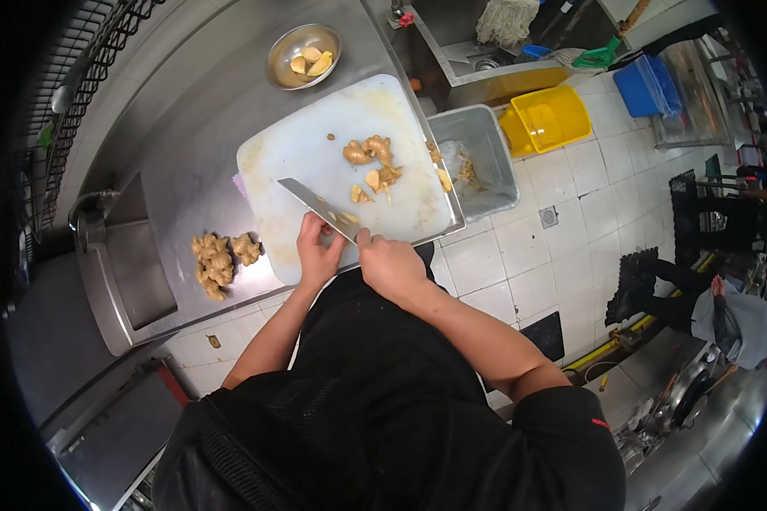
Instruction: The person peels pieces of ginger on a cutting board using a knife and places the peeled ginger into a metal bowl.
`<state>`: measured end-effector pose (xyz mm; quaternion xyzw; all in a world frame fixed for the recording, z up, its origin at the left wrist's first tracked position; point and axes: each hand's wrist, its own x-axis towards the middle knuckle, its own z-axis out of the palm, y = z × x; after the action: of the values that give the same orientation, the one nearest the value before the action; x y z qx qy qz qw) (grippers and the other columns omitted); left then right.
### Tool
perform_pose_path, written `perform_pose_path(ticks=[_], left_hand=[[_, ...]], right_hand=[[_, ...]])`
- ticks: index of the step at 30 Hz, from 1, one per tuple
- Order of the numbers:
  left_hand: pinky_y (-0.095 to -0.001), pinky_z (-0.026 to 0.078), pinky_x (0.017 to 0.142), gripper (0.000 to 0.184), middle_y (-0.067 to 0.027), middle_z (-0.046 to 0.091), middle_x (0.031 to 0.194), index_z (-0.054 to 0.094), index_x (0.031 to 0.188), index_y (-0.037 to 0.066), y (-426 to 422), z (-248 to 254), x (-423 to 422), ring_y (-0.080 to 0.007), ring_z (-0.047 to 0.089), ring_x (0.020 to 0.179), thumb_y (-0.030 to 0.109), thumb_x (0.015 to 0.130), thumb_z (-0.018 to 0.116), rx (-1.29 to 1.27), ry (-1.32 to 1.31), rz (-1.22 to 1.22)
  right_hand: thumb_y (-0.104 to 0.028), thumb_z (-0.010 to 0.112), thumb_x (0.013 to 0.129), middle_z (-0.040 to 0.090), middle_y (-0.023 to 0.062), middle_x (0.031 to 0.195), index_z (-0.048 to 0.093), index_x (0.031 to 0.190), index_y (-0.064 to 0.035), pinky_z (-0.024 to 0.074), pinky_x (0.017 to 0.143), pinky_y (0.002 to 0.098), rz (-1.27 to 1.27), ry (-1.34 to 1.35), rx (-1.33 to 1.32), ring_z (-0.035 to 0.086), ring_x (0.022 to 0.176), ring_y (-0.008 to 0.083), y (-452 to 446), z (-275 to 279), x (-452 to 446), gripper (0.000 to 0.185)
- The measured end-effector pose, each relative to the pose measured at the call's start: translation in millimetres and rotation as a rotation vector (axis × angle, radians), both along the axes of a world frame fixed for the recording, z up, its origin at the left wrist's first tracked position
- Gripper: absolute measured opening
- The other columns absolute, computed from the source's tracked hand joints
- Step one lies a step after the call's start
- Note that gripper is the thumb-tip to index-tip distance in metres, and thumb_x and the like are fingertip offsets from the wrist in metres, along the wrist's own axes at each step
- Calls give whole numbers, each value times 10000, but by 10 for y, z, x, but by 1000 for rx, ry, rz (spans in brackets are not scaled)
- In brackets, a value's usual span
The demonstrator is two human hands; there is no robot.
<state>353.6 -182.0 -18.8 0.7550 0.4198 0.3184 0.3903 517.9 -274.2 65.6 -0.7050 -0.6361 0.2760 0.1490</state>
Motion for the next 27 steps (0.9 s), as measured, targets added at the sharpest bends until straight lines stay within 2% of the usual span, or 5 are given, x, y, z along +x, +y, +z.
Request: perform_pose_path(ticks=[10,15,19,21,27], left_hand=[[-283,487,671,234,-91,621,1045,654,995,1,-29,147,31,-149,548,748,64,840,817,37,-34,30],[-225,440,584,329,-82,599,1013,570,893,-12,-80,308,-5,-85,507,691,134,847,861,-389,101,181],[-239,458,618,335,-77,593,1000,601,967,-10,-51,533,5,-89,510,732,123,825,874,-557,158,248],[-290,518,697,332,-96,628,1023,637,1054,1,-32,566,-73,-154,593,827,93,820,853,-174,147,97],[-386,560,859,319,-156,667,1133,672,1112,8,-39,360,-153,-327,666,1025,63,822,791,-68,74,-48]], right_hand=[[-101,571,901,684,288,749,605,955,33,566,684,557,-119,154,-113,695,704,462,-54,-179,213,148],[-109,564,913,685,285,761,610,953,26,551,718,579,-139,188,-141,688,735,476,7,-87,278,148],[-119,563,918,686,284,763,604,1017,25,543,726,586,-123,209,-143,686,752,480,-1,-38,268,180],[-122,563,922,690,273,770,597,1040,22,547,723,579,-104,212,-130,689,748,472,-17,-30,261,189],[-116,570,916,705,223,821,581,1141,41,582,668,508,50,39,-69,719,716,402,-90,219,143,275]])
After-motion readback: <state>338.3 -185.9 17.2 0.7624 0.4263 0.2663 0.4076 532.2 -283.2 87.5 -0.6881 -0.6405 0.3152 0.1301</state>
